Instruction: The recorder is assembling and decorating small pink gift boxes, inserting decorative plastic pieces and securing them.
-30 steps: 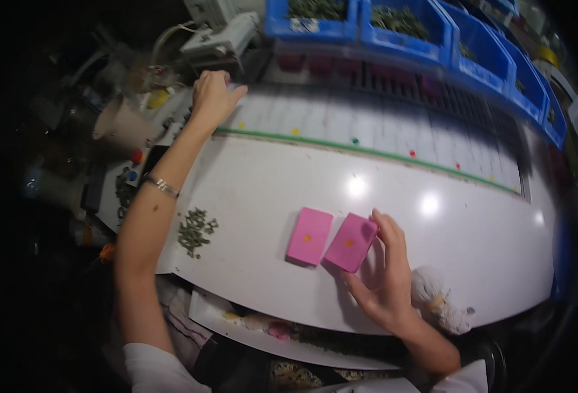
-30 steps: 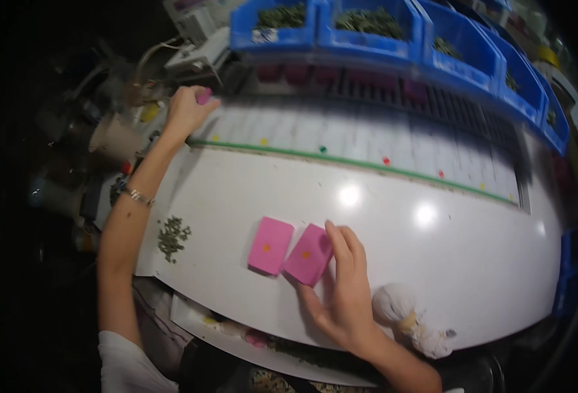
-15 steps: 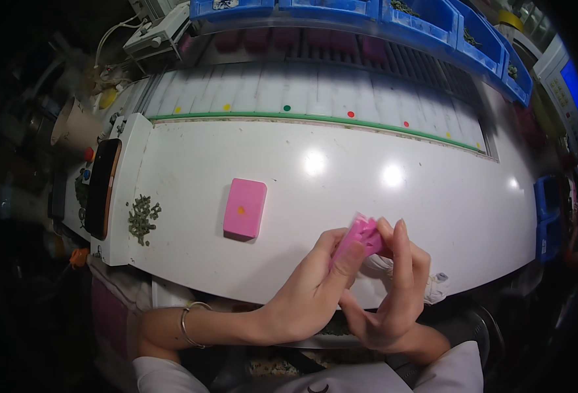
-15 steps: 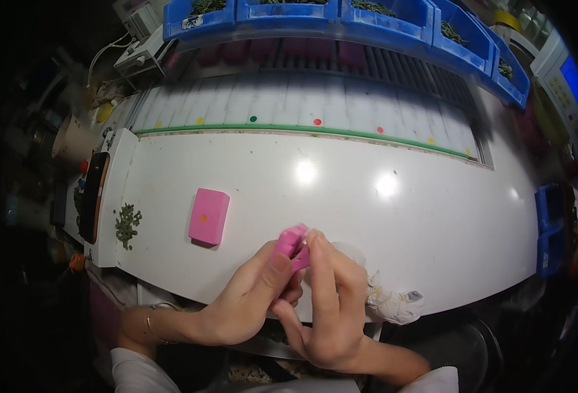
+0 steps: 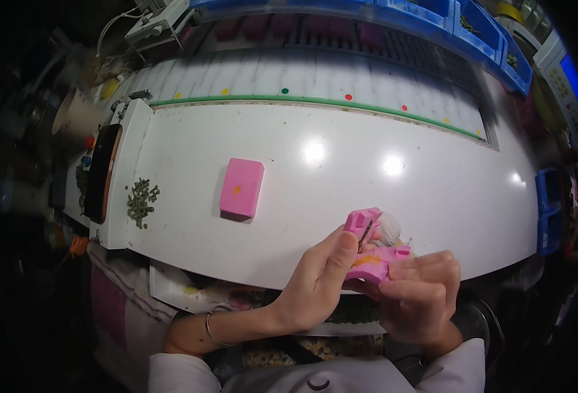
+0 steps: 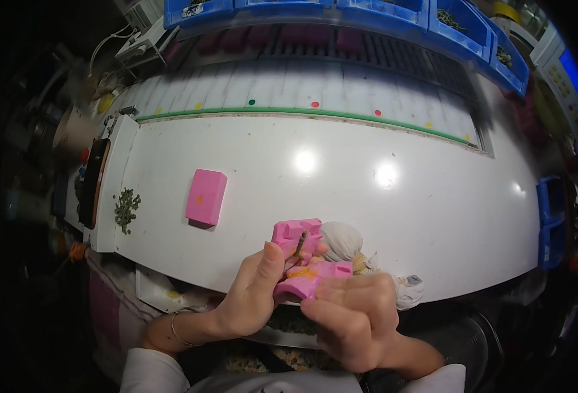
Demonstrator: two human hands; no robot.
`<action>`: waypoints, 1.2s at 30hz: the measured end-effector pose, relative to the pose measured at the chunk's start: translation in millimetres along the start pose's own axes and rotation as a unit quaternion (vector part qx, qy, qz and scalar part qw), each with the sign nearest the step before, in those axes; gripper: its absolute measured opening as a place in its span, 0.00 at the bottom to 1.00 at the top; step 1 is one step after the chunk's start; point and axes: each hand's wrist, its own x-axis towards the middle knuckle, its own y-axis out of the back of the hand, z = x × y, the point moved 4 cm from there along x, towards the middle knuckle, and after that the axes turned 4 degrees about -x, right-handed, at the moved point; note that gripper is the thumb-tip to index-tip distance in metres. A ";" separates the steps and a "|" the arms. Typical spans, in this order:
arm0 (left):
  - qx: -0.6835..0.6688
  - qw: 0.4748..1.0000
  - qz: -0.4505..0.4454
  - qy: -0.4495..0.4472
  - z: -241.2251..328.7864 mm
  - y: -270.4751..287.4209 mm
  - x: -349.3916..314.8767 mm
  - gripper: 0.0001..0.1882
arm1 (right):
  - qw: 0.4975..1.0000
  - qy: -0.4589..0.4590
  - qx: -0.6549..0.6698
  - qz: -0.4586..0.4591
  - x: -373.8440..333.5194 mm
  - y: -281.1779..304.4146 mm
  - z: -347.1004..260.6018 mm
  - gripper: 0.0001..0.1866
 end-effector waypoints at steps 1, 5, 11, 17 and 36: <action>0.053 0.998 0.013 -0.043 1.4 2.1 -0.8 0.29 | 0.999 0.022 -0.003 0.027 -2.2 1.3 -5.2 0.19; -0.162 0.981 0.077 0.071 0.5 9.2 0.9 0.31 | 0.993 0.082 0.032 -0.076 -11.7 -6.6 -20.5 0.16; -0.076 0.991 0.070 0.086 -4.5 20.1 -3.1 0.37 | 0.930 -0.087 0.141 -0.329 9.1 -5.9 -20.1 0.17; 0.003 0.998 0.016 0.064 9.2 8.1 -9.1 0.36 | 0.944 -0.260 0.191 -0.070 23.4 -22.5 13.1 0.07; 0.084 0.990 0.024 0.113 16.2 15.7 -9.1 0.31 | 0.835 -0.393 0.330 -0.197 15.4 -29.8 25.9 0.03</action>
